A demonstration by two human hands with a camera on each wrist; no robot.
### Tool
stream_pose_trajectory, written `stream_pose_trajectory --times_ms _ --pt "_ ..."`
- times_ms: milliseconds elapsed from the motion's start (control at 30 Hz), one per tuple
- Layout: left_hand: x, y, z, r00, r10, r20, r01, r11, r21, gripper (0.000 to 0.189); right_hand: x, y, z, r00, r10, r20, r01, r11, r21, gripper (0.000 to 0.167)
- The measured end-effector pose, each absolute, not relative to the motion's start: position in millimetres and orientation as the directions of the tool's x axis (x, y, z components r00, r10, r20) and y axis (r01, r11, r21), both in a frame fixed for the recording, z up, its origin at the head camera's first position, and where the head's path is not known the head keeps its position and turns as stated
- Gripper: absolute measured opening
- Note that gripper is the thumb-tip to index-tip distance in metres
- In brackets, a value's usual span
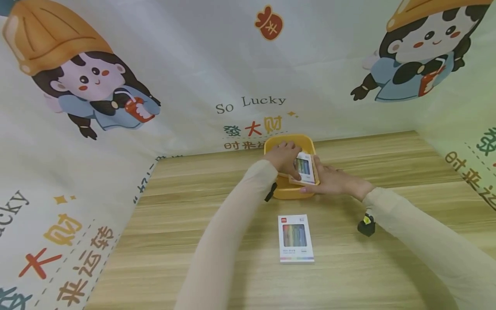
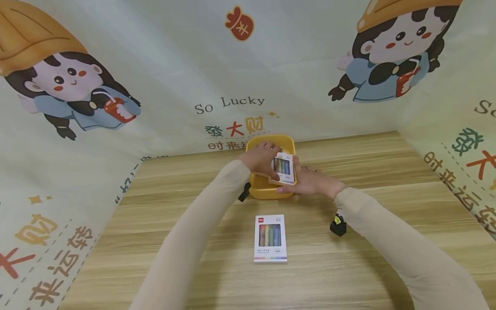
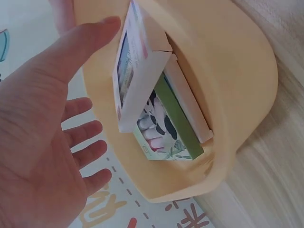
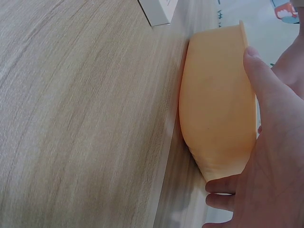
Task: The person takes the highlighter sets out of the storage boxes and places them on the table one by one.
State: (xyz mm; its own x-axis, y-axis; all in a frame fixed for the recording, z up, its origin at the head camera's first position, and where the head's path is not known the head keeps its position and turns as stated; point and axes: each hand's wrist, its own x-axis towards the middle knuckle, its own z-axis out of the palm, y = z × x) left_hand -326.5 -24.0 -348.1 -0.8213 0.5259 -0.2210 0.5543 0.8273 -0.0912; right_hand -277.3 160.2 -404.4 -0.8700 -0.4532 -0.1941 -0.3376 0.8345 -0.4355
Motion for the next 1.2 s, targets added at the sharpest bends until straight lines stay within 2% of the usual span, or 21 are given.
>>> stream_pose_trajectory --times_ms 467,967,1200 --pt "-330 -17 -347 -0.831 0.489 -0.266 0.526 0.846 -0.09 0.101 -281 161 -405 -0.871 -0.451 -0.195 -0.34 0.84 -0.424 0.126" --pt "-330 -9 -349 -0.845 0.462 -0.27 0.518 0.833 -0.195 0.108 -282 161 -405 -0.873 -0.451 -0.187 -0.345 0.84 -0.418 0.124" --pt "-336 -10 -357 -0.846 0.454 -0.279 0.508 0.844 -0.169 0.11 -280 160 -404 -0.869 -0.451 -0.202 -0.33 0.834 -0.443 0.123"
